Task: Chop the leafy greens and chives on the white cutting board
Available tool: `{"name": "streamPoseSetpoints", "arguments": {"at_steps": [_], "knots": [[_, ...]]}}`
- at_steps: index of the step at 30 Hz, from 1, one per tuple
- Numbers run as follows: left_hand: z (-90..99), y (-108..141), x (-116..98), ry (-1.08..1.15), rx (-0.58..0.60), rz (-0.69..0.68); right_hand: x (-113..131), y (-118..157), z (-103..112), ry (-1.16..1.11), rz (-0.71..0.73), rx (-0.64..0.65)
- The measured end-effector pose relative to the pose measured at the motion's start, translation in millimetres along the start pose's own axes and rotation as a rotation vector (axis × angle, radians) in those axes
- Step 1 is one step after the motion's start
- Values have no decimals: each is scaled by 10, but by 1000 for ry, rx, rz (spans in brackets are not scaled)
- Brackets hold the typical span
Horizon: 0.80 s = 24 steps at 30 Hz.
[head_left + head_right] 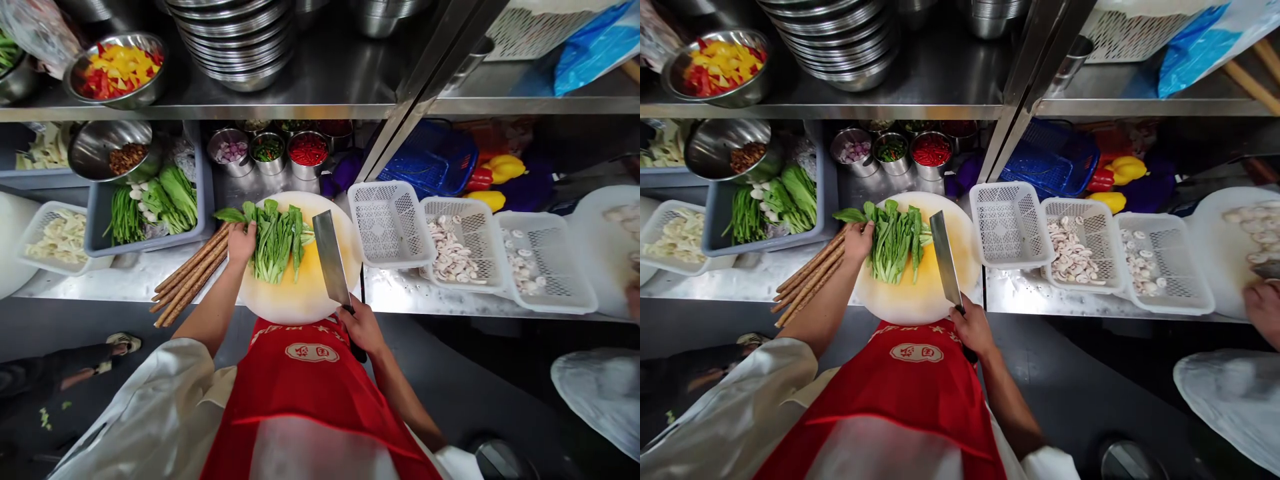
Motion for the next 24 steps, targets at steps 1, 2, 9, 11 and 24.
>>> {"name": "streamPoseSetpoints", "arguments": {"at_steps": [1, 2, 9, 11, 24], "knots": [[-33, 39, -104, -5, 46, -45, 10, 0, 3, 1, 2, -1], [-78, 97, -211, 4, 108, -93, 19, 0, 5, 1, 3, -2], [43, 426, -418, -3, 95, -42, 41, -15, -6, 10, 1, -5], [91, 540, -320, -89, 51, 111, 38, -24, -16, 10, -4, 3], [-367, 1156, -763, -472, 291, -135, 151, -163, -57, 29, 52, 15]]}}
Point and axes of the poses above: each hand's wrist, its own y-axis away from the middle knuckle, its own z-axis out of the back of the hand, x = y × z, the point moved 10 cm from there along -y, towards the middle knuckle, and after that the axes turned 14 degrees about -x, right-handed, at the moved point
